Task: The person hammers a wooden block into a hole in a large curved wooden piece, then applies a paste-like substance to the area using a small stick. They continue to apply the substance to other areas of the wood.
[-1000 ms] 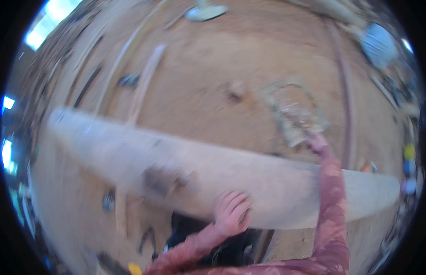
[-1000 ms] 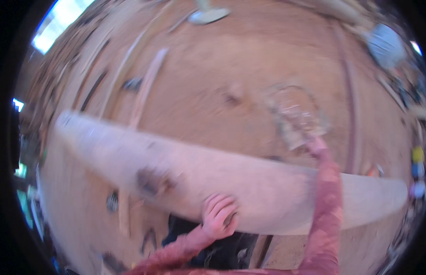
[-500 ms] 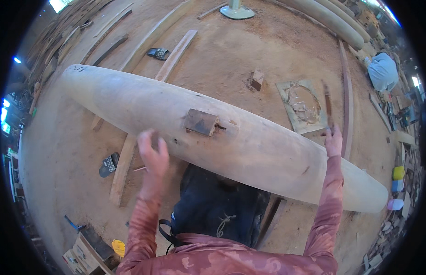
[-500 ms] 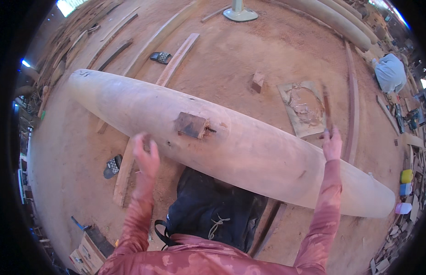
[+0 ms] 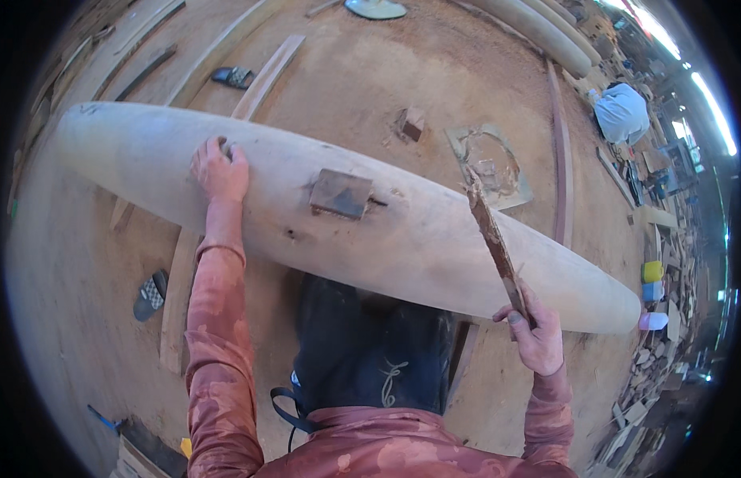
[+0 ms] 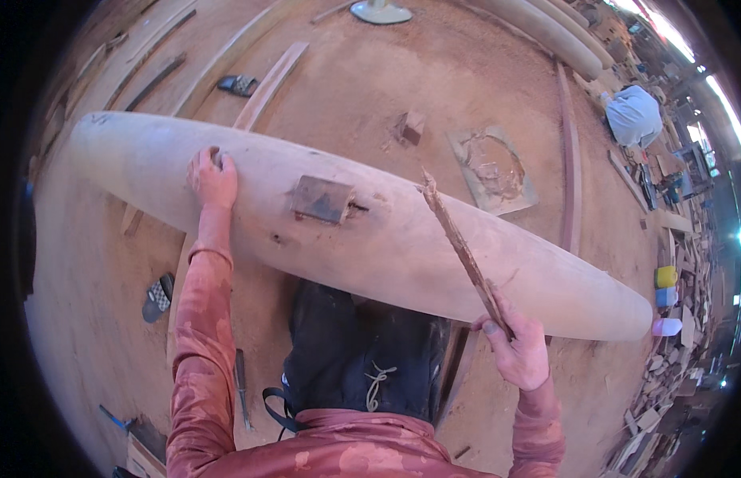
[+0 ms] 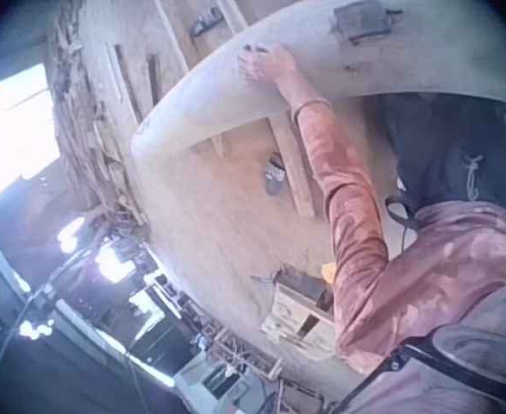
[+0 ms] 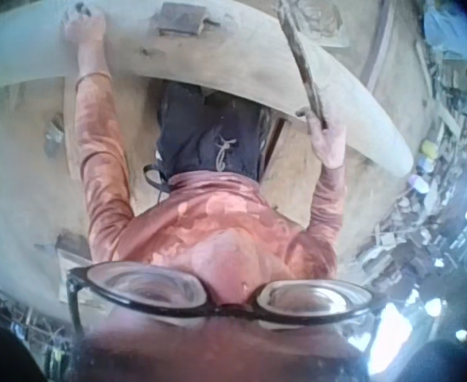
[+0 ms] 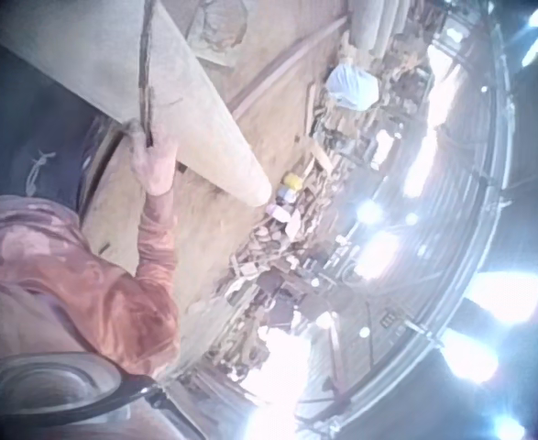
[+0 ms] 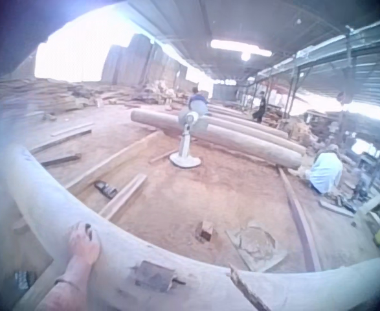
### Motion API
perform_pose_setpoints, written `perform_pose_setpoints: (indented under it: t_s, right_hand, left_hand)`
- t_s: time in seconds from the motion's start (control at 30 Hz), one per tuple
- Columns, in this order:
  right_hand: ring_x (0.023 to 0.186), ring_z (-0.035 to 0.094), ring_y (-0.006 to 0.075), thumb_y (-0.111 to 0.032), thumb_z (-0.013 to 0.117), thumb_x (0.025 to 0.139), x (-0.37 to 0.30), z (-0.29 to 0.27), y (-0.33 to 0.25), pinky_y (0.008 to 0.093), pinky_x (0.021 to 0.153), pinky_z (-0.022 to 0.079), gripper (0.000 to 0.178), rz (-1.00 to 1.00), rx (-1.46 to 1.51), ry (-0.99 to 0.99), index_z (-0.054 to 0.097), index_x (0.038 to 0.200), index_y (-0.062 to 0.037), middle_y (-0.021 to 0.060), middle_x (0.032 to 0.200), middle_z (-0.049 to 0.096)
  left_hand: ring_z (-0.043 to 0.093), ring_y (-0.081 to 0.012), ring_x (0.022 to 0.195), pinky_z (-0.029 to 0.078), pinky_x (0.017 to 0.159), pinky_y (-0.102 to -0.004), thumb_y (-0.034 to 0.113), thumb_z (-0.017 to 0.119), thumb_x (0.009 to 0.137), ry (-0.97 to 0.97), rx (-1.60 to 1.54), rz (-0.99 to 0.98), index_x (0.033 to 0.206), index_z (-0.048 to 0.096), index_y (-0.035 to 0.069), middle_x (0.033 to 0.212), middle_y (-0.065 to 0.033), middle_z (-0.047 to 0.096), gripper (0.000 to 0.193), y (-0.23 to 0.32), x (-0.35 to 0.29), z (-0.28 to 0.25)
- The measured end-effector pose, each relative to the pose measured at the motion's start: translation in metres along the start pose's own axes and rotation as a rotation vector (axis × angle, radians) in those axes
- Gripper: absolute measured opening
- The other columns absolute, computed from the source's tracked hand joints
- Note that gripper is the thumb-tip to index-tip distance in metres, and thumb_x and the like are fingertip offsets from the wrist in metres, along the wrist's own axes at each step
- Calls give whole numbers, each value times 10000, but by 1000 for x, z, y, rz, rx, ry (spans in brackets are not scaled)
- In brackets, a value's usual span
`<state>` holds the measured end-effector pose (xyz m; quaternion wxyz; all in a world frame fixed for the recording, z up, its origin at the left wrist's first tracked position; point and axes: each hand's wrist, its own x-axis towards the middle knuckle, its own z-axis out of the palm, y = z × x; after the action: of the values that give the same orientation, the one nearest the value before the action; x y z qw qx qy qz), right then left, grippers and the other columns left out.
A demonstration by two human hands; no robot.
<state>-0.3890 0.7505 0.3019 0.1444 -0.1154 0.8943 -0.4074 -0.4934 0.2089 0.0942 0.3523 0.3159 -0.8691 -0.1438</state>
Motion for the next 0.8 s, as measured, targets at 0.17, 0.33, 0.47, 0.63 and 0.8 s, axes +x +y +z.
perform_pose_setpoints:
  t_s: [0.17,0.33,0.47,0.63,0.8]
  right_hand:
    - [747,596,159,-20,597,973,9,23,1,318,729,508,518,-103,-216,-52,517,1482,27,115,945,699]
    - [717,590,266,10,659,920,27,59,2,361,707,497,514,-65,-462,-47,610,1429,-49,136,810,589]
    - [680,557,272,22,689,893,49,80,6,376,672,484,547,-95,-473,-51,626,1424,-92,129,760,536]
    - [653,525,274,20,694,890,66,99,20,386,656,477,558,-129,-437,-56,629,1428,-111,124,742,511]
    - [665,528,291,28,688,888,76,92,25,390,658,472,579,-143,-495,-149,620,1443,-121,132,750,520]
  left_hand:
    - [573,-309,1220,404,1061,-491,253,683,857,22,30,19,1076,703,93,1200,-97,676,272,1,2,0]
    - [581,-287,1214,400,1051,-487,285,680,861,-3,49,11,1007,731,122,1175,-52,694,224,0,7,2]
    - [579,-278,1225,386,1065,-492,301,659,872,7,43,23,1011,745,131,1190,-30,699,235,0,8,1]
    - [644,-280,1139,464,1024,-442,293,666,878,58,148,41,1012,770,143,1140,-44,734,226,2,7,0]
    - [587,-286,1221,384,1080,-484,317,641,875,-7,21,4,1010,763,134,1185,-32,713,258,-4,11,0]
